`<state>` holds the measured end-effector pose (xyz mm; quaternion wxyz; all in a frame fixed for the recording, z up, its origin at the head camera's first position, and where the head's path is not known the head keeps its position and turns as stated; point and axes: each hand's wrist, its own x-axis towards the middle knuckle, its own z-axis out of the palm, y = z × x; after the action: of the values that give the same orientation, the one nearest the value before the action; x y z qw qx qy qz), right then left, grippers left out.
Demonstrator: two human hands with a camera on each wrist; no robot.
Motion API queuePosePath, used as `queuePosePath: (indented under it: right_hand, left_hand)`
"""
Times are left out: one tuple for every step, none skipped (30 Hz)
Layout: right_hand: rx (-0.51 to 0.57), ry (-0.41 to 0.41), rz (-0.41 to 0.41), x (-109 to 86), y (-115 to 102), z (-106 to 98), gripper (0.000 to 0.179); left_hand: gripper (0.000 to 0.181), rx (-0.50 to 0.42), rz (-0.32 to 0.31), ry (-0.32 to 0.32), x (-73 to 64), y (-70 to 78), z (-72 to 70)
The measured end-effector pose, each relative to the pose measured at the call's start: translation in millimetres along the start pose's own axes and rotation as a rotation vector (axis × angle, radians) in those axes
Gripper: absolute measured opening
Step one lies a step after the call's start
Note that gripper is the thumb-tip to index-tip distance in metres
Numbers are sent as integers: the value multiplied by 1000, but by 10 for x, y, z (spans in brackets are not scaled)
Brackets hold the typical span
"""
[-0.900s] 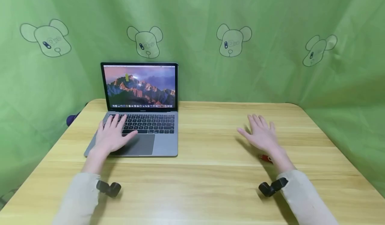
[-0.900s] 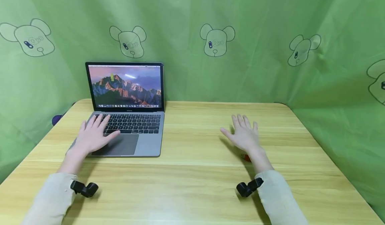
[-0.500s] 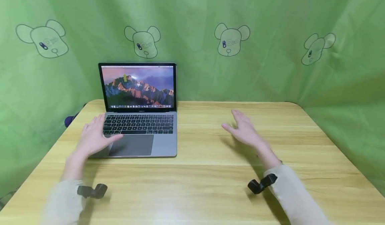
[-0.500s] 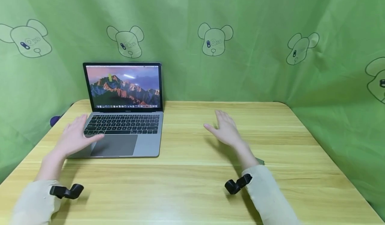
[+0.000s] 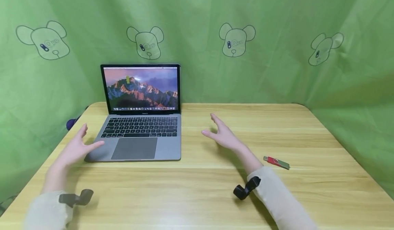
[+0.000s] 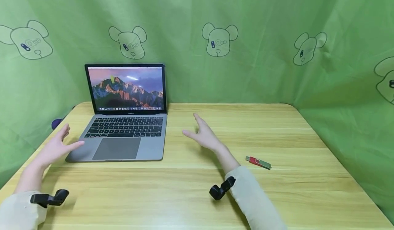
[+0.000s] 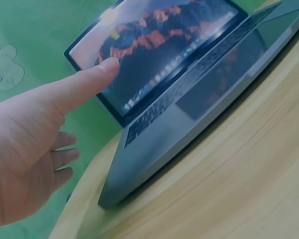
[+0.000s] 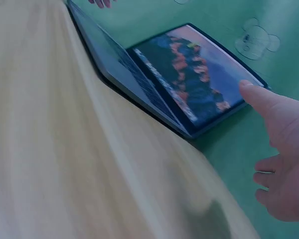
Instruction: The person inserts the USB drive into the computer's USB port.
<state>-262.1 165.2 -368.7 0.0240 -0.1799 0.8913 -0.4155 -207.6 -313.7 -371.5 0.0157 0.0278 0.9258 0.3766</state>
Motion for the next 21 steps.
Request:
queuePosePath:
  right_hand:
    - [8, -14, 0, 8, -18, 46, 92]
    - [13, -28, 2, 16, -35, 94, 93]
    - [20, -45, 3, 23, -53, 142, 93]
    - [24, -62, 1, 28, -70, 191, 94]
    - [25, -79, -2, 34, -87, 239, 94]
    - [24, -95, -5, 40, -103, 287, 94]
    - [17, -108, -12, 48, -115, 333, 94]
    - [13, -120, -13, 52, -132, 376, 94]
    - [6, -130, -20, 56, -145, 418, 93]
    - [-4, -138, -27, 59, -163, 457, 93]
    - [-14, -148, -29, 62, -180, 496, 92]
    - [-24, -158, -30, 63, -194, 535, 92]
    - [-31, -172, -29, 65, -205, 571, 92]
    - [-37, -182, -30, 64, -222, 603, 92]
    - [-44, -192, -33, 66, -230, 635, 92]
    - [-47, -201, -35, 67, -242, 665, 92]
    - [-54, -210, -38, 70, -246, 693, 93]
    - [-61, -215, -44, 74, -249, 720, 93]
    - [-63, -215, -55, 79, -253, 744, 93]
    - [-67, -215, -66, 82, -259, 767, 93]
    - [-70, -216, -75, 86, -263, 789, 93]
  left_hand:
    - [103, -5, -3, -12, -4, -18, -4]
    - [103, 3, -5, -22, -7, -44, -6]
    - [103, 9, -7, -33, -10, -65, -6]
    - [103, 17, -6, -42, -14, -87, -4]
    - [104, 23, -6, -50, -16, -110, 1]
    - [104, 33, -4, -58, -20, -131, 8]
    - [105, 37, -4, -66, -20, -150, 15]
    - [105, 38, -2, -75, -19, -167, 24]
    - [106, 34, 0, -82, -17, -178, 33]
    - [106, 31, 1, -88, -15, -193, 43]
    - [106, 29, 3, -94, -12, -207, 52]
    - [106, 27, 5, -100, -12, -217, 61]
    - [106, 24, 8, -103, -11, -227, 69]
    - [106, 22, 13, -107, -11, -236, 75]
    - [106, 21, 17, -109, -11, -244, 82]
    - [106, 19, 24, -111, -12, -251, 87]
    - [106, 17, 30, -112, -13, -255, 92]
    - [106, 14, 35, -114, -16, -258, 98]
    - [106, 12, 40, -115, -17, -262, 104]
    - [106, 11, 43, -117, -20, -264, 110]
    - [105, 11, 48, -117, -22, -265, 117]
